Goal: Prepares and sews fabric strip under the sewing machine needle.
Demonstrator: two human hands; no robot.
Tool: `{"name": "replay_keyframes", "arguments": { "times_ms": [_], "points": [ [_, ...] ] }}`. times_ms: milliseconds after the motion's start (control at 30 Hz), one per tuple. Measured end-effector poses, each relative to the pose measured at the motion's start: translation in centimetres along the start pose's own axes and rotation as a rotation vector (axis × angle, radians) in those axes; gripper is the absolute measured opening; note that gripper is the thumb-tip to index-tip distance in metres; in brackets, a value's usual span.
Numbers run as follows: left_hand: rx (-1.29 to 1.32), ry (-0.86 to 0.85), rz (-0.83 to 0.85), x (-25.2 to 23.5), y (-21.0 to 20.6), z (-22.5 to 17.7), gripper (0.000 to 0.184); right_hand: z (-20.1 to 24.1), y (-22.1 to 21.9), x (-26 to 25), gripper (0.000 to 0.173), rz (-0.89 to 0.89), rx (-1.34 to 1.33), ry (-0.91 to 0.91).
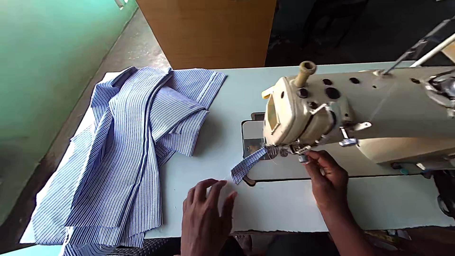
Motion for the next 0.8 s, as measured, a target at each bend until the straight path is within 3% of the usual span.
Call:
{"name": "replay_keyframes", "arguments": {
  "times_ms": [133, 233, 333, 433, 600, 700, 800],
  "points": [
    [0.132, 0.144, -0.119, -0.4, -1.0, 1.2, 0.039, -0.3, 0.3, 0.2, 0.020, -0.043, -0.056, -0.064],
    [0.085, 0.140, -0.067, -2.7, -1.8, 0.1, 0.047, -0.7, 0.1, 0.1, 0.012, -0.061, -0.047, -0.089],
    [0.039, 0.105, -0.067, -4.6, -2.9, -0.5, 0.042, -0.9, 0.2, 0.4, 0.013, -0.069, -0.081, -0.073],
    [0.063, 0.107, -0.029, -4.7, -2.8, -0.4, 0.038, -0.9, 0.4, 0.5, 0.014, -0.068, -0.091, -0.069],
    [0.120, 0.177, 0.044, -5.3, -2.3, -0.5, 0.049, -0.6, 0.0, 1.1, 0.013, -0.108, -0.016, -0.065],
    [0.058, 0.159, -0.021, -5.5, -3.0, -1.3, 0.033, -0.8, 0.3, 1.7, 0.020, -0.119, -0.030, -0.072],
    [0.170, 0.021, -0.100, -4.8, -3.0, -2.6, 0.011, 0.3, -0.1, 1.4, 0.024, -0.100, -0.034, -0.084]
  ]
}}
Point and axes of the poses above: each hand's wrist, its own x-axis away from the middle knuckle, its own y-axis out of the back of the hand, z = x × y, the point moved 3 cm from there along -x, towards the middle knuckle, and after that the axes turned 4 degrees about -x, right-handed, at the moved point
